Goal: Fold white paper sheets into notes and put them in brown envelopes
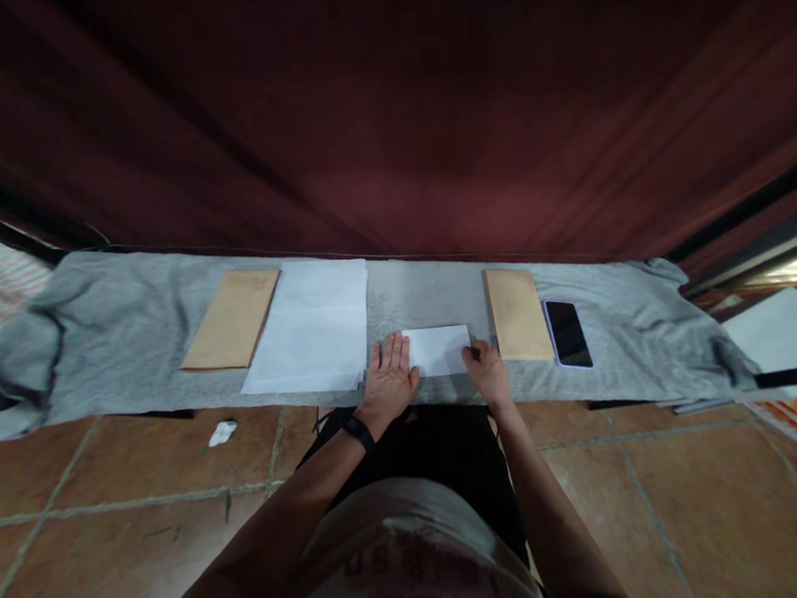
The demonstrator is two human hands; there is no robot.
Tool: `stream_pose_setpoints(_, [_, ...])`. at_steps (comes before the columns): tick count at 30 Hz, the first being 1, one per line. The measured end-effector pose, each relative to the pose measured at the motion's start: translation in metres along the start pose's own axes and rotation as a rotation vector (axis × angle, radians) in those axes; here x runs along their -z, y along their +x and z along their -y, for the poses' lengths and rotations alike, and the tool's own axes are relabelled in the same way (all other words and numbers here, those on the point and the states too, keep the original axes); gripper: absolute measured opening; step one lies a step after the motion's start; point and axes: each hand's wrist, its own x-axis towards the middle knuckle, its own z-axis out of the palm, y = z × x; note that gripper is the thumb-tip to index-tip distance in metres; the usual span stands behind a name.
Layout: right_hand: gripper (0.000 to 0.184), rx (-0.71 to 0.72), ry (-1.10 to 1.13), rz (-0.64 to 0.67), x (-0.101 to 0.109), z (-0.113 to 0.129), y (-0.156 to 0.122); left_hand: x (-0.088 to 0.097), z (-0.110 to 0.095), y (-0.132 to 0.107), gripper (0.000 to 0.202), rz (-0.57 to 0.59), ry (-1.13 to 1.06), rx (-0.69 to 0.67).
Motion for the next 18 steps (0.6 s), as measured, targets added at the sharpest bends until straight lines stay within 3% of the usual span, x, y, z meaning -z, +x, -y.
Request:
stream_pose_setpoints(4, [0.020,-0.022,0.219,0.030,0.003,-0.006,0.002,0.001,0.000,-0.001,0.064,-0.024,-0.033,0.001])
stream_pose_setpoints(13, [0.031,-0.098,0.534,0.137,-0.007,-0.004,-0.006,0.002,-0.005,-0.009,0.073,-0.066,-0.090,-0.079])
stream_pose_setpoints(18, [0.035,-0.120,0.633,0.171,-0.007,-0.002,-0.005,0.009,-0.009,-0.002,0.054,-0.040,-0.091,-0.107])
